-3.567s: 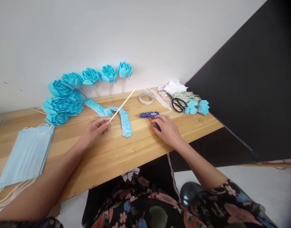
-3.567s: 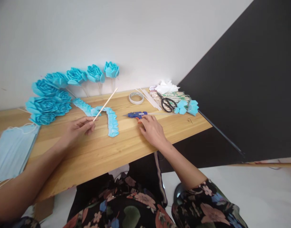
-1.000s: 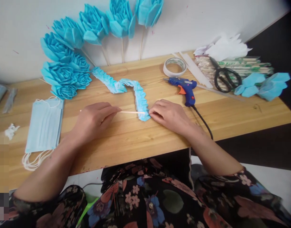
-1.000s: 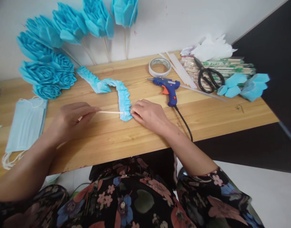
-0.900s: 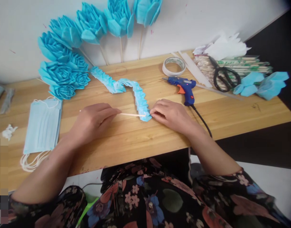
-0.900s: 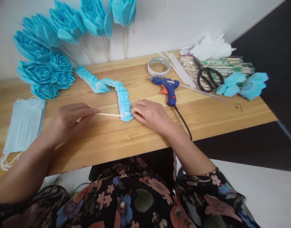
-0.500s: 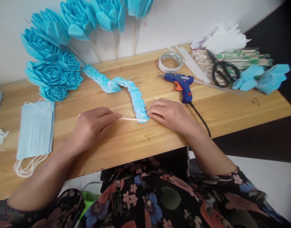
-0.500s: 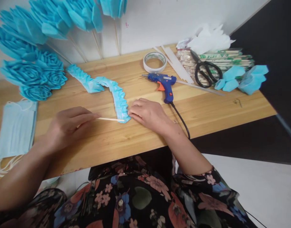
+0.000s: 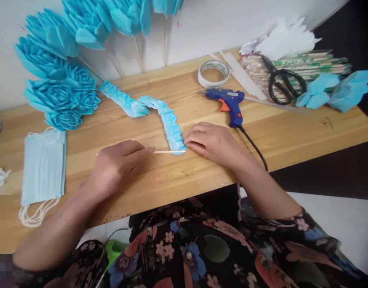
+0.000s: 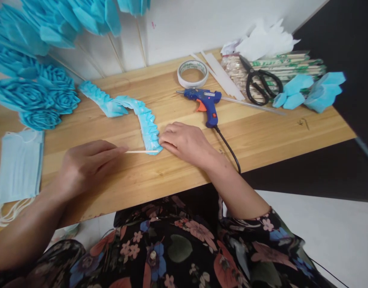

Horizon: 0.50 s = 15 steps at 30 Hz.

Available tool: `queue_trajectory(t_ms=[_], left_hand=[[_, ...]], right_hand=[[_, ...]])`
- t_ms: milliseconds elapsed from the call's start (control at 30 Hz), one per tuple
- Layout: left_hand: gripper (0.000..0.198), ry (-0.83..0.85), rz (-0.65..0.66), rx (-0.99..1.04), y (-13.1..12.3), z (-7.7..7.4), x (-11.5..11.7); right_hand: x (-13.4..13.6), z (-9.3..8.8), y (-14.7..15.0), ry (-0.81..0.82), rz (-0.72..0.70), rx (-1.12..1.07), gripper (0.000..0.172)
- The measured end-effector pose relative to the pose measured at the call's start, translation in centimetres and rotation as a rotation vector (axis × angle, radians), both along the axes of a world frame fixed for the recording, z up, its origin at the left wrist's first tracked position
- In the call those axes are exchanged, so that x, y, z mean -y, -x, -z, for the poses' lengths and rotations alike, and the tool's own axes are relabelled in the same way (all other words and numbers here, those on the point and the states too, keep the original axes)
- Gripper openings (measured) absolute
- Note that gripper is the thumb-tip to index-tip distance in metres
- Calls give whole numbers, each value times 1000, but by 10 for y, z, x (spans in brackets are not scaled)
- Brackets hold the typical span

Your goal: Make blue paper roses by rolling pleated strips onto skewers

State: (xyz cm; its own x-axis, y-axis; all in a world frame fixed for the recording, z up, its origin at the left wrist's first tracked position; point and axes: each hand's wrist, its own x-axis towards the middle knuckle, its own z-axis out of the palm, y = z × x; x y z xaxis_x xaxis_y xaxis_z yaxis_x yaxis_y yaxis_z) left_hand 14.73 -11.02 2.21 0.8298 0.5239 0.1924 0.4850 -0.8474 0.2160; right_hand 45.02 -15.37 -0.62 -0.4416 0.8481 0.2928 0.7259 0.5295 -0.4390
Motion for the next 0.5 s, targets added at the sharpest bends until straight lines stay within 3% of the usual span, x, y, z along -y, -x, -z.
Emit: queue_trajectory(t_ms=[500], left_hand=[[31, -54, 12, -29, -4, 0, 0]], right_hand=[[0, 0, 0, 24, 9, -6, 25]])
